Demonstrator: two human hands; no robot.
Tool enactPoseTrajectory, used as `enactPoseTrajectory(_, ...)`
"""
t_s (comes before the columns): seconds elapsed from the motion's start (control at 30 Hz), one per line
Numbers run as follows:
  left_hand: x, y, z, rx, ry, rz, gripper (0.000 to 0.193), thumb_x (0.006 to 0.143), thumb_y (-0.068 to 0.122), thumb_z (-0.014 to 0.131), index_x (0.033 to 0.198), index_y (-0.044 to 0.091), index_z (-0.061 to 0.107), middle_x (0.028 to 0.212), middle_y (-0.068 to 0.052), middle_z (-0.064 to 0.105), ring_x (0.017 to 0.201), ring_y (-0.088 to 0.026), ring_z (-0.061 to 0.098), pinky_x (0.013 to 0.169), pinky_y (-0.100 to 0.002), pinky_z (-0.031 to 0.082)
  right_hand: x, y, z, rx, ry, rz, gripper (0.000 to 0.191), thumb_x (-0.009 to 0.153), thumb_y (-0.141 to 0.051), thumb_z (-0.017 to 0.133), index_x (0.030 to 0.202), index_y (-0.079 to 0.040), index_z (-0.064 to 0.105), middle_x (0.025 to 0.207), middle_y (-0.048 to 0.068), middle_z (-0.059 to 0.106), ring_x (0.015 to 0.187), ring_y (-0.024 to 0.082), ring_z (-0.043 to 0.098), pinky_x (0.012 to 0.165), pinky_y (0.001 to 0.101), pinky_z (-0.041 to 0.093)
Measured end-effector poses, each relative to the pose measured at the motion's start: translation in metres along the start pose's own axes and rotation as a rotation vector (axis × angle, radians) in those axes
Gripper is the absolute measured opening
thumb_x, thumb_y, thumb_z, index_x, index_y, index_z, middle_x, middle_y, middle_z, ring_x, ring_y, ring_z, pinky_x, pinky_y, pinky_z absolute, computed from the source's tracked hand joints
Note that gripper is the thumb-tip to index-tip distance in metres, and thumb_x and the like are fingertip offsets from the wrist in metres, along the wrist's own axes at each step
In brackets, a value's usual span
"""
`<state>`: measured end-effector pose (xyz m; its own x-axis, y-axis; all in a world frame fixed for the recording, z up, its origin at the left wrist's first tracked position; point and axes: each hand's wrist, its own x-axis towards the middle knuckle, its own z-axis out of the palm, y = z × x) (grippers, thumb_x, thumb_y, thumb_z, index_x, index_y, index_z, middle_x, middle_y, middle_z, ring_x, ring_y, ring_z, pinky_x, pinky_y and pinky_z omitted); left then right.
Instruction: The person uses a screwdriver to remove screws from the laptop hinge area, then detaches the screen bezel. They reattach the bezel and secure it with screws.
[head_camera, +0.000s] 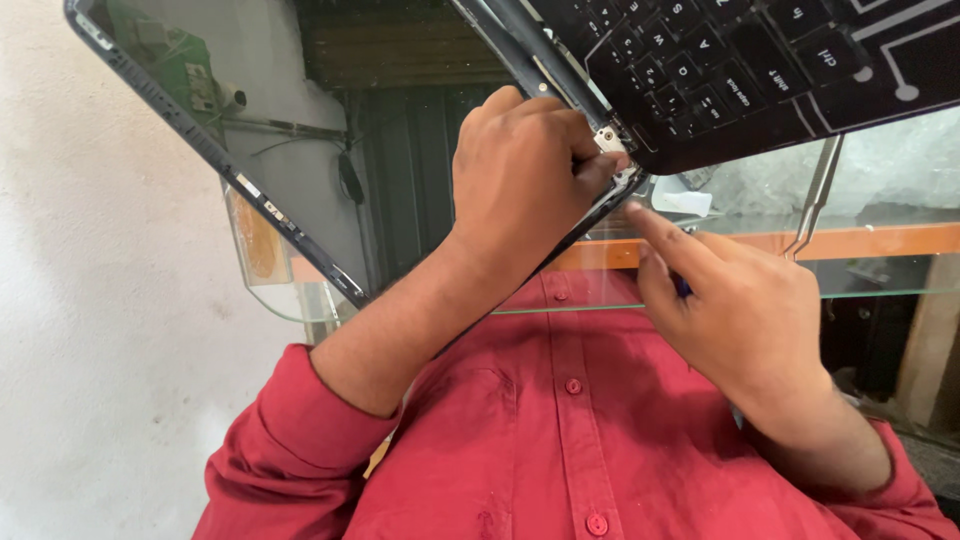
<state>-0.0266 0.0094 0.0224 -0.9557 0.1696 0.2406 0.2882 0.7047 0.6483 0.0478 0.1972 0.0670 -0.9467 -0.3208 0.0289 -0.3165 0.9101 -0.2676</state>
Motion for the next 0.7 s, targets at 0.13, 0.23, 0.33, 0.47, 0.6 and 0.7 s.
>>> enactPoseTrajectory(0.13, -0.004, 0.003, 0.004, 0.027, 0.073, 0.019, 0.027, 0.073, 0.029, 0.089, 0.090, 0.010, 0.081, 0.082, -0.003, 0.068, 0.083, -0.026, 0.061, 0.076, -0.041, 0.048, -0.008, 0.006, -0.007, 0.249, -0.001, 0.022, 0.030, 0.091, -0.017, 0.075, 0.121, -0.018, 0.076, 0.089, 0.004, 0.075, 0.060, 0.021, 0.064, 0.054, 0.0315, 0.048)
enactPoseTrajectory(0.23, -0.005, 0.005, 0.006, 0.043, 0.074, 0.039, 0.027, 0.076, 0.029, 0.090, 0.096, 0.012, 0.082, 0.083, 0.000, 0.068, 0.083, -0.024, 0.059, 0.076, -0.041, 0.045, -0.011, 0.024, -0.013, 0.298, 0.074, 0.026, 0.028, 0.095, -0.014, 0.075, 0.123, -0.016, 0.075, 0.092, 0.008, 0.073, 0.070, 0.021, 0.067, 0.061, 0.0292, 0.049)
enactPoseTrajectory(0.33, -0.004, 0.004, 0.008, 0.059, 0.075, 0.062, 0.025, 0.078, 0.030, 0.090, 0.096, 0.014, 0.083, 0.079, 0.004, 0.064, 0.081, -0.021, 0.057, 0.075, -0.040, 0.041, -0.012, 0.055, -0.023, 0.263, 0.108, 0.411, 0.031, 0.096, -0.006, 0.072, 0.126, -0.009, 0.076, 0.065, 0.013, 0.062, 0.053, 0.026, 0.057, 0.051, 0.0333, 0.043)
enactPoseTrajectory(0.47, -0.002, 0.002, 0.008, 0.058, 0.059, 0.079, 0.023, 0.080, 0.030, 0.090, 0.096, 0.015, 0.084, 0.075, 0.005, 0.061, 0.079, -0.020, 0.054, 0.074, -0.039, 0.038, -0.006, 0.107, -0.023, 0.027, 0.285, 0.461, 0.026, 0.108, -0.004, 0.067, 0.133, 0.003, 0.067, 0.068, 0.014, 0.062, 0.056, 0.028, 0.060, 0.056, 0.0388, 0.043)
enactPoseTrajectory(0.6, -0.002, 0.002, 0.008, 0.071, 0.066, 0.103, 0.022, 0.081, 0.030, 0.090, 0.096, 0.015, 0.083, 0.076, 0.005, 0.061, 0.079, -0.020, 0.054, 0.074, -0.038, 0.038, -0.009, 0.139, -0.006, -0.038, 0.313, 0.414, 0.024, 0.107, -0.007, 0.071, 0.124, 0.007, 0.061, 0.075, 0.014, 0.066, 0.065, 0.032, 0.065, 0.061, 0.0433, 0.048)
enactPoseTrajectory(0.7, -0.003, 0.002, 0.008, 0.083, 0.070, 0.108, 0.022, 0.081, 0.031, 0.090, 0.095, 0.015, 0.083, 0.076, 0.004, 0.060, 0.079, -0.020, 0.054, 0.074, -0.039, 0.037, -0.008, 0.155, 0.008, -0.140, 0.269, 0.423, 0.016, 0.104, -0.011, 0.073, 0.106, 0.002, 0.064, 0.076, 0.013, 0.068, 0.069, 0.032, 0.068, 0.067, 0.0433, 0.052)
